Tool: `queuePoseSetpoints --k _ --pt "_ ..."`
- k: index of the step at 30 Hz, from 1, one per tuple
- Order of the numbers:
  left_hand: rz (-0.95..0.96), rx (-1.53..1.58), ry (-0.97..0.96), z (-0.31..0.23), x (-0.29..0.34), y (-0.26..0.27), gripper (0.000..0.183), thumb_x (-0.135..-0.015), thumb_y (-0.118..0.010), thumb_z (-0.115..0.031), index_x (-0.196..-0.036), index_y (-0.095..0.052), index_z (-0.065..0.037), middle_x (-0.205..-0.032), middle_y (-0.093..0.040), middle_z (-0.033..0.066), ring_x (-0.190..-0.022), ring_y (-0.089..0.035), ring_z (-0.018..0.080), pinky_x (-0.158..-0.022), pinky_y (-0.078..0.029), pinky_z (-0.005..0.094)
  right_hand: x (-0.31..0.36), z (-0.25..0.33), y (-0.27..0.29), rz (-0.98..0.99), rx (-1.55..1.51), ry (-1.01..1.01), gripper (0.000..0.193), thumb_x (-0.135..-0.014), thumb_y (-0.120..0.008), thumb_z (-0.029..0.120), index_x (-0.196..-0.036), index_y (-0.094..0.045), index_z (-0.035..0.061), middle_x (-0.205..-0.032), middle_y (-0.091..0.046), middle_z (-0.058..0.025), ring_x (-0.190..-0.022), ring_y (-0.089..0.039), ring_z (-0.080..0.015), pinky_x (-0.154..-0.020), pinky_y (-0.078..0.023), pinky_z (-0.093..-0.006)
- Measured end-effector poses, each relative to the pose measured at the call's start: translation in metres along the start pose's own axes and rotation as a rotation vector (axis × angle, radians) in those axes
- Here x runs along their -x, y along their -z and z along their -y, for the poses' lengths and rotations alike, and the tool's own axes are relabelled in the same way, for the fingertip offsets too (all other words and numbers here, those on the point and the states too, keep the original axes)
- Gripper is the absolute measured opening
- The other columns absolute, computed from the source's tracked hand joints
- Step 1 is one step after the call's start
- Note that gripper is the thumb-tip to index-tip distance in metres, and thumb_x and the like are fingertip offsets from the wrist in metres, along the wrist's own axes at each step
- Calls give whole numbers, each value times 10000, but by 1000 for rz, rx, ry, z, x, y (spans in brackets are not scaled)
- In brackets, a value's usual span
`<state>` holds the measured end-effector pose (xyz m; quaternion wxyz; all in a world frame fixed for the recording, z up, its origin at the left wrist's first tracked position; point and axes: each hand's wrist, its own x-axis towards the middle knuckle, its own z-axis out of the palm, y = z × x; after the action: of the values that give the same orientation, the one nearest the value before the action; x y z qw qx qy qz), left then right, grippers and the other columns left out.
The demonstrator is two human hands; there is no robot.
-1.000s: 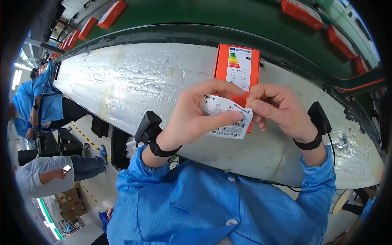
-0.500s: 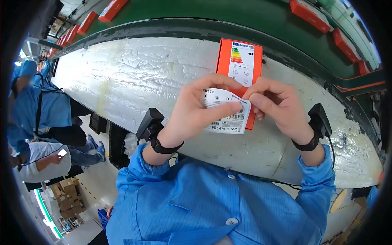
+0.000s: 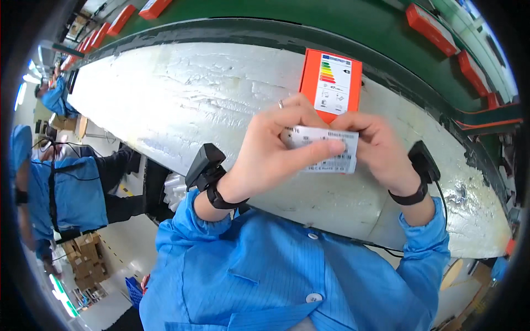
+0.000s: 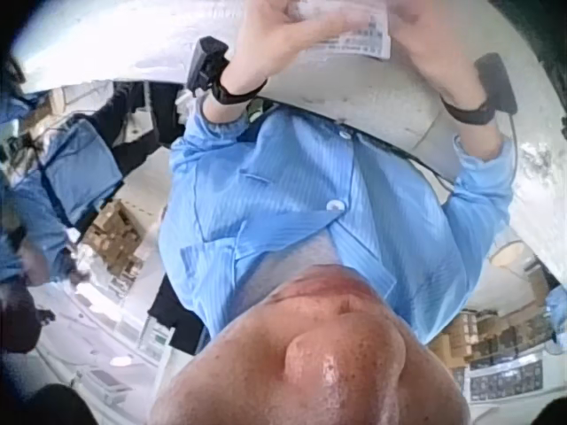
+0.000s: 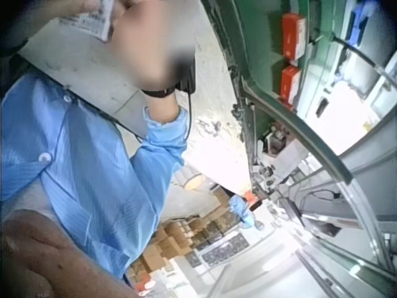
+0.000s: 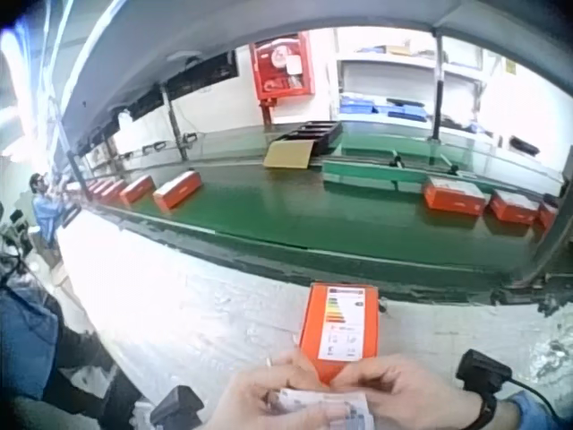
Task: Applying technical certification and model sticker labels to the bottom of smartphone product boxes on an assembly line conveyor.
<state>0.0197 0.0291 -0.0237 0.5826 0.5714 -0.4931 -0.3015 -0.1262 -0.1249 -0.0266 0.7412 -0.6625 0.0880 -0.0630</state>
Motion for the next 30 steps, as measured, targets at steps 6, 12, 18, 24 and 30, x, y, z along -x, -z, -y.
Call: queuePoseSetpoints --k 6,12,18,24,30 --pt "-118 214 271 -15 11 8 370 -798 -775 -59 -633 -444 -65 -694 -470 -8 -681 -455 58 -603 -341 217 7 21 -10 -146 298 95 61 -856 -694 79 -869 -665 27 -771 -635 -1 -654 -579 -48 -537 -429 -195" --pt "-403 -69 233 3 109 58 427 -799 -762 -70 -609 -380 -63 -633 -386 -24 -631 -379 42 -545 -279 240 15 14 -3 -215 625 378 85 -813 -671 -37 -785 -602 6 -728 -554 -29 -602 -480 -80 -546 -346 -210" --pt "-948 -1136 529 45 216 149 145 -821 -717 -55 -783 -582 -20 -705 -487 27 -649 -435 93 -571 -329 259 36 9 46 -487 470 255 84 -952 -557 45 -873 -561 17 -838 -566 -31 -579 -415 -29 -514 -322 -191" --pt "-758 -767 10 12 98 84 137 -785 -739 -78 -910 -690 -50 -825 -631 42 -720 -550 157 -657 -392 272 24 2 7 -371 395 212 16 -919 -628 22 -915 -614 16 -772 -510 29 -625 -442 -26 -540 -320 -189" --pt "-189 -314 -100 6 27 37 122 -815 -727 -129 -882 -691 -34 -799 -648 14 -729 -527 107 -657 -371 255 30 4 -14 -413 350 129 75 -894 -684 79 -893 -638 20 -772 -567 38 -692 -495 -26 -622 -379 -187"
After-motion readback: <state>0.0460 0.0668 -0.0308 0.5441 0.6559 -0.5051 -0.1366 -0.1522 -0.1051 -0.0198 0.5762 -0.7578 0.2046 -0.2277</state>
